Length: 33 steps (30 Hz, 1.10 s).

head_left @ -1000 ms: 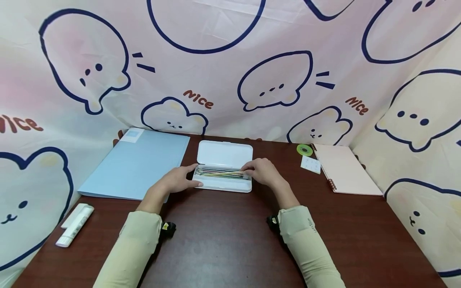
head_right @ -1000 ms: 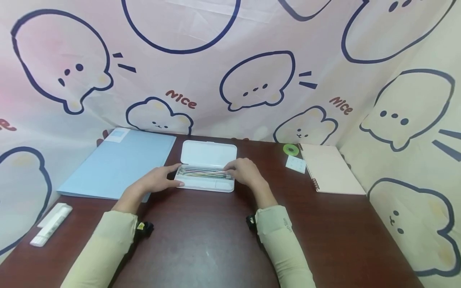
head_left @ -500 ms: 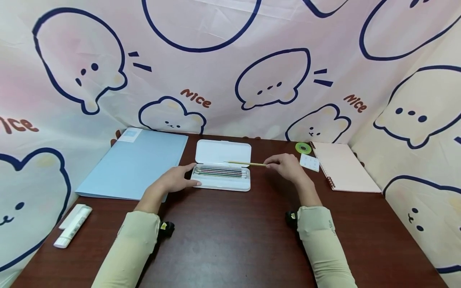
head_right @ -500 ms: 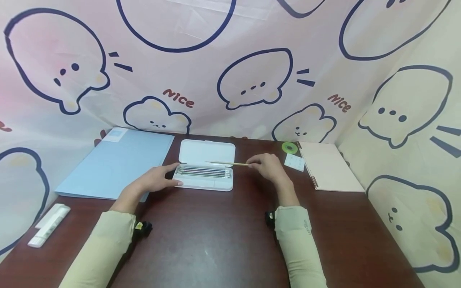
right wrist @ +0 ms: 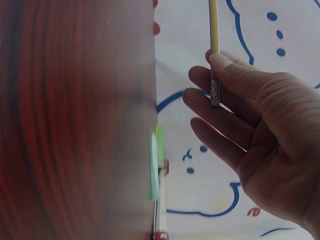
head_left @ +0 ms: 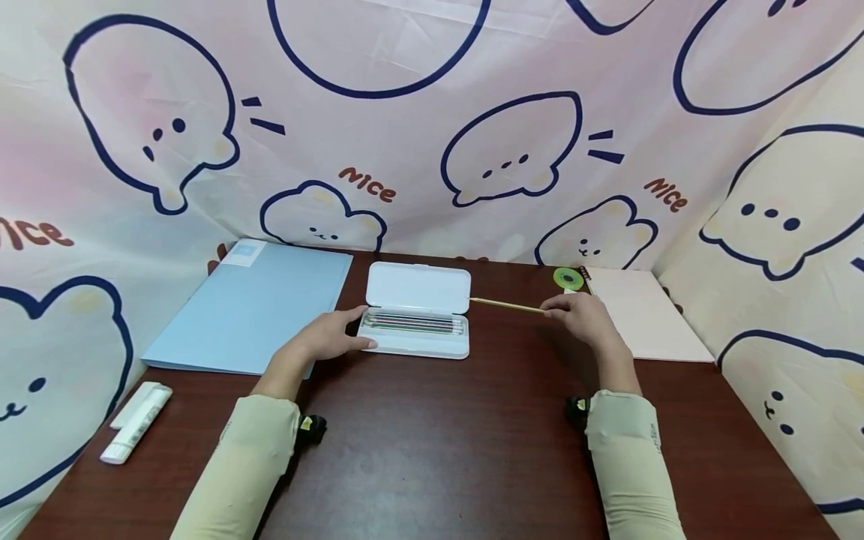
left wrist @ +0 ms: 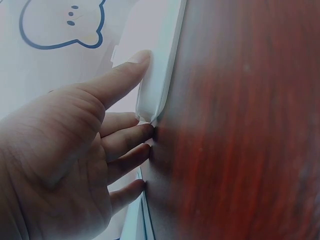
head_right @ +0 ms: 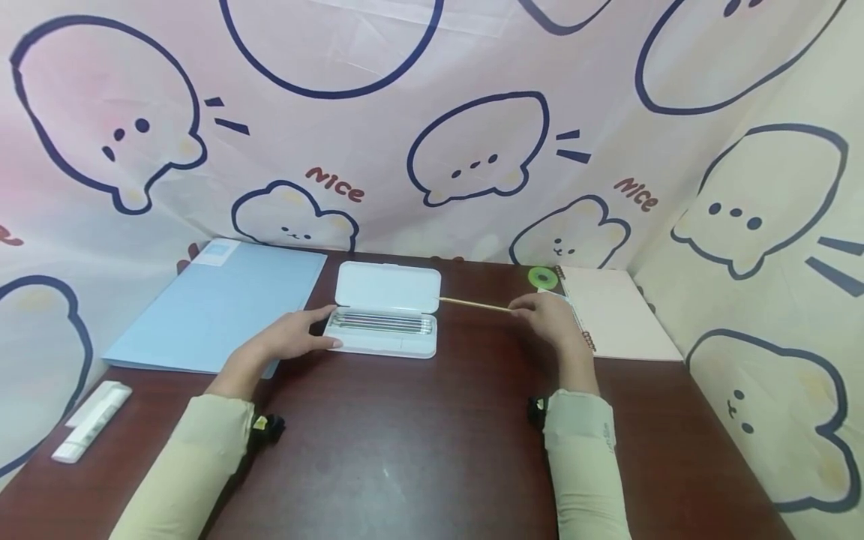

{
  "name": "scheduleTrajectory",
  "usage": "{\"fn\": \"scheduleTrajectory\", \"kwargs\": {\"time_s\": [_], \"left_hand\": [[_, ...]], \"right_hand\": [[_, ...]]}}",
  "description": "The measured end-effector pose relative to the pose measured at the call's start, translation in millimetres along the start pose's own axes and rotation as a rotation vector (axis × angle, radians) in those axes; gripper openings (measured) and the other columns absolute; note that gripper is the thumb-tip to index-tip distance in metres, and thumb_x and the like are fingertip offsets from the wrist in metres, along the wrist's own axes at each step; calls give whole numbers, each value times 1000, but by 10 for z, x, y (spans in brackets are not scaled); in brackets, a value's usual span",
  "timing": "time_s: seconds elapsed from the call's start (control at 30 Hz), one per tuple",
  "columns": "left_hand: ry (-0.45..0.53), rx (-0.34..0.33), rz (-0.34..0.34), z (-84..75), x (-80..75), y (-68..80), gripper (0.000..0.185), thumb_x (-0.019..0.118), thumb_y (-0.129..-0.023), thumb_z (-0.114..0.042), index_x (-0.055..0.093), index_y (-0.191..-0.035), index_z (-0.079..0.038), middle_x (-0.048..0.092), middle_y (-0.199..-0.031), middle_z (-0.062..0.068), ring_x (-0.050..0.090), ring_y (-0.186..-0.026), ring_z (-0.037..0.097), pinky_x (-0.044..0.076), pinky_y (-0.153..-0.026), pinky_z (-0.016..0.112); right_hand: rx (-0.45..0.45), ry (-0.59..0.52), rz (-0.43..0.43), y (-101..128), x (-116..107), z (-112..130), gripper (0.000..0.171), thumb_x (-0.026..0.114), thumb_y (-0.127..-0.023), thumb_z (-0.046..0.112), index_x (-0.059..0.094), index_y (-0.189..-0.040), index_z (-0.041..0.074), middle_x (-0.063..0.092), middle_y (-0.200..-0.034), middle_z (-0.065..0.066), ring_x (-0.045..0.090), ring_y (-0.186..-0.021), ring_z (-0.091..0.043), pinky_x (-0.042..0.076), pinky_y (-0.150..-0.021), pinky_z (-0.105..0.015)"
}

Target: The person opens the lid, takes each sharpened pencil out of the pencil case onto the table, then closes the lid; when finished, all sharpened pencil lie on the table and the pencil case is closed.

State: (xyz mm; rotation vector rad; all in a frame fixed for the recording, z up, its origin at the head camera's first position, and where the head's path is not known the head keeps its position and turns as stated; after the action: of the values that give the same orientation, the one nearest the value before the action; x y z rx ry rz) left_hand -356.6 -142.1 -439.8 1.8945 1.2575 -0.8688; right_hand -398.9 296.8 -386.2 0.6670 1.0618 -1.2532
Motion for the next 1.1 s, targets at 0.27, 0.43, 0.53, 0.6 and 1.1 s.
{"fn": "scheduleTrajectory", "kwargs": {"time_s": [0.27,0.43,0.53,0.6,1.1], "left_hand": [[4,-12,1,10,28,-24,88,67,-95,-50,26,-161,-10,39,-161,20,37,-147,41,35,-116,59],[26,-11,-1,8,26,-17,87,68,-95,-48,25,-162,-11,39,-160,20,38,-146,41,36,-116,59],[33,-11,-4,3,10,-3,87,68,-95,-47,26,-162,-11,39,-160,20,38,-146,41,36,-115,60],[31,-13,-4,3,2,5,87,68,-95,-47,26,-162,-11,39,-160,21,37,-147,42,36,-116,60],[42,-14,5,5,3,2,87,68,-95,-48,25,-162,-11,37,-161,20,35,-148,42,35,-116,60]], "right_hand": [[68,36,-6,96,-124,-280,22,63,-101,23,78,-114,13,75,-113,-16,63,-103,-34,50,-90,-52],[88,57,7,141,-142,-383,24,62,-102,23,77,-116,10,73,-118,-20,61,-111,-39,48,-98,-58],[101,47,13,151,-129,-420,24,62,-102,22,77,-115,11,72,-120,-20,61,-114,-41,46,-101,-60],[113,35,21,151,-108,-437,23,63,-101,23,78,-114,11,72,-120,-20,61,-115,-40,46,-102,-60],[124,24,79,110,11,-445,20,65,-100,23,80,-109,14,74,-116,-16,60,-110,-35,47,-101,-57]]}}
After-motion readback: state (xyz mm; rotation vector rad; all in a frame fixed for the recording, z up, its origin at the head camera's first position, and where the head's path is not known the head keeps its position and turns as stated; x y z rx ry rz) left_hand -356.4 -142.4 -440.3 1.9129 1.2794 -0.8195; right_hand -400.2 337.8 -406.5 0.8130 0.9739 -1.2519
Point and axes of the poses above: each hand's wrist, its own y-axis away from the middle knuckle, its own x-axis out of the palm, z = x × y, the point moved 7 cm from there along -y, towards the middle knuckle
